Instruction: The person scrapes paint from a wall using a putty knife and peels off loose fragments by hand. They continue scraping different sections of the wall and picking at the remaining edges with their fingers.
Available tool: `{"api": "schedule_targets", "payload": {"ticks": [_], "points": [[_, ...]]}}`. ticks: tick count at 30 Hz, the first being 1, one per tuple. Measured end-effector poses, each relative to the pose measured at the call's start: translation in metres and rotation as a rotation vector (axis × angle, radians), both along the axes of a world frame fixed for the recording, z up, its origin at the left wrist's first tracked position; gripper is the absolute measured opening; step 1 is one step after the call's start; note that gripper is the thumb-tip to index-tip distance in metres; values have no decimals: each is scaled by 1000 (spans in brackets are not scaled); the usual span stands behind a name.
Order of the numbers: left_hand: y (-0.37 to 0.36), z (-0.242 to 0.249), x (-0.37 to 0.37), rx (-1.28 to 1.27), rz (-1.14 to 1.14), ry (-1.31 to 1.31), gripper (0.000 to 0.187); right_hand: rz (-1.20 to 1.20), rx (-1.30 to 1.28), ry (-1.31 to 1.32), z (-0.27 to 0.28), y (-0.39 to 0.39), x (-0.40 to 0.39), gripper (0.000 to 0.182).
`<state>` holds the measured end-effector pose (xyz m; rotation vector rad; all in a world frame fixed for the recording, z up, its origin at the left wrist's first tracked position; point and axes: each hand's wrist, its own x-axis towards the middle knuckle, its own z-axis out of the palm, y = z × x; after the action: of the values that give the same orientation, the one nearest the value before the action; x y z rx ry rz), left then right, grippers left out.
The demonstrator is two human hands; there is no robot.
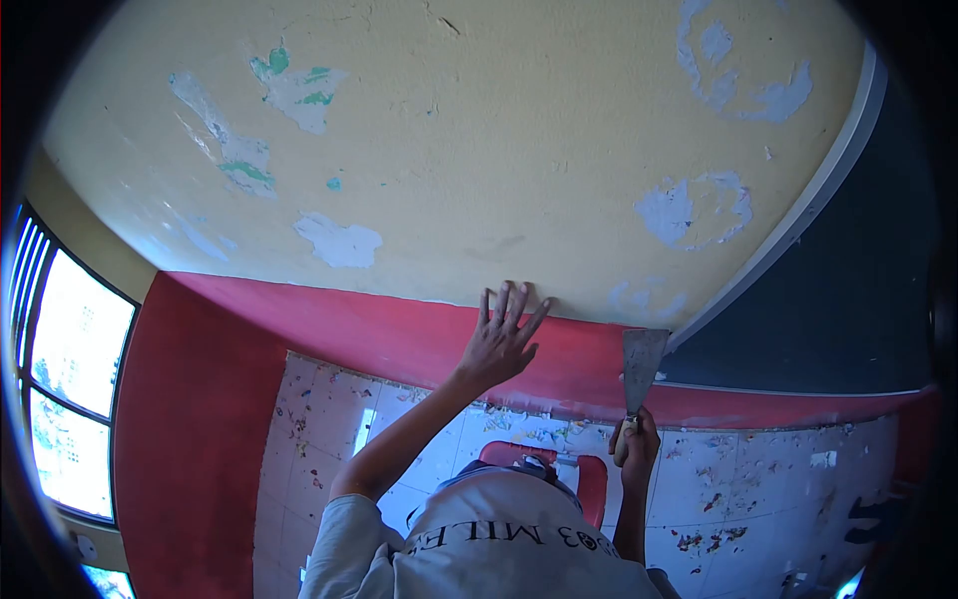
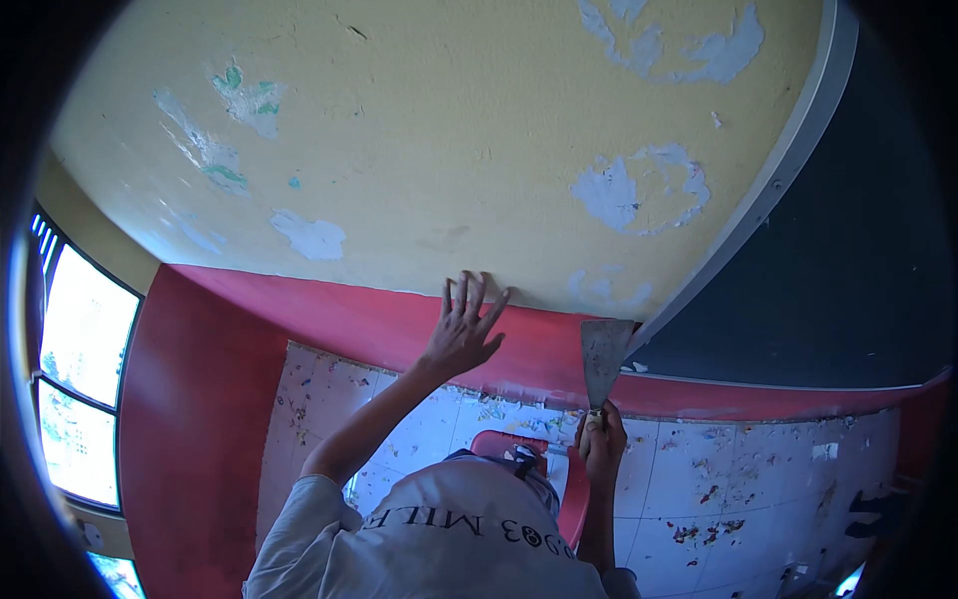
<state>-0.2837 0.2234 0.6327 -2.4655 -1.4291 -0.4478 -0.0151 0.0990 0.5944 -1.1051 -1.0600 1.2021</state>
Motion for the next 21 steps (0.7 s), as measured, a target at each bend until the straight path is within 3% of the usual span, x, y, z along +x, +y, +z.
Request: {"api": "schedule_targets", "payload": {"ticks": [5, 12, 21], "points": [[-15, -9, 2, -149, -54, -26, 78, -19, -31, -25, 1, -4, 3, 44], [11, 19, -13, 193, 148, -98, 81, -26, -17, 0, -10, -5, 5, 44], [11, 18, -16, 186, 138, -37, 83, -1, 32, 100, -3, -2, -6, 37]]}}
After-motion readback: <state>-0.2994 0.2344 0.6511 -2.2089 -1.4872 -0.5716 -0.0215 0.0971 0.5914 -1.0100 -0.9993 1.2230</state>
